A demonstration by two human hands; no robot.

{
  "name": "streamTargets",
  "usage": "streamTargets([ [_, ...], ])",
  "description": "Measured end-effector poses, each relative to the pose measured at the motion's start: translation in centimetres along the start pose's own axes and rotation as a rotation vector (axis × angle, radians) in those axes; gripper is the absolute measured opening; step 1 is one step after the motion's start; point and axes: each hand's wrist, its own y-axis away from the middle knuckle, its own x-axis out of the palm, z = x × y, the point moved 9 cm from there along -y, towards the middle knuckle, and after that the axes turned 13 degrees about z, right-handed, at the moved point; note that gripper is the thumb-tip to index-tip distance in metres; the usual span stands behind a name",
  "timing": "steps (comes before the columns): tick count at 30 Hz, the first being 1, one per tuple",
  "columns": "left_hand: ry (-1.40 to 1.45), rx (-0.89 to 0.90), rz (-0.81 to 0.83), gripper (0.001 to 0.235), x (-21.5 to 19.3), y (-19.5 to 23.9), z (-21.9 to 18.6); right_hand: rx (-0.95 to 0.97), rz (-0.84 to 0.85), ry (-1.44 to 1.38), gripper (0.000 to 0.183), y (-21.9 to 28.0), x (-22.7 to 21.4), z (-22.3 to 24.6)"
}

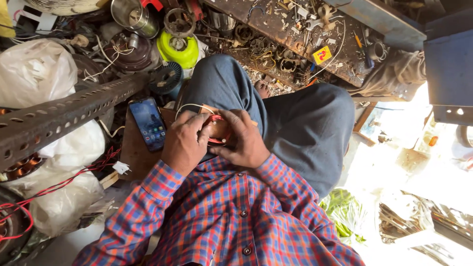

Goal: The person sits on the ground and winds red wire around a wooden spool, guiding the wire by hand. They use pliers to cut and trim the wire and hammer nails into a small wooden board, continuing to wind the wire around the spool.

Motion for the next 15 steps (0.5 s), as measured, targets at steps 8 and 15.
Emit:
streamTargets([
  [8,-0.027,0.084,-0.029,0.034,-0.6,-0.2,-0.4,0.321,-0.169,-0.184,0.020,3.4,-1.5,-6.4],
  [15,0.053,0.094,-0.031,0.029,-0.8,-0.3,0.7,0.374,-0.235,-0.009,0.011,3.0,-2.0,-4.8],
])
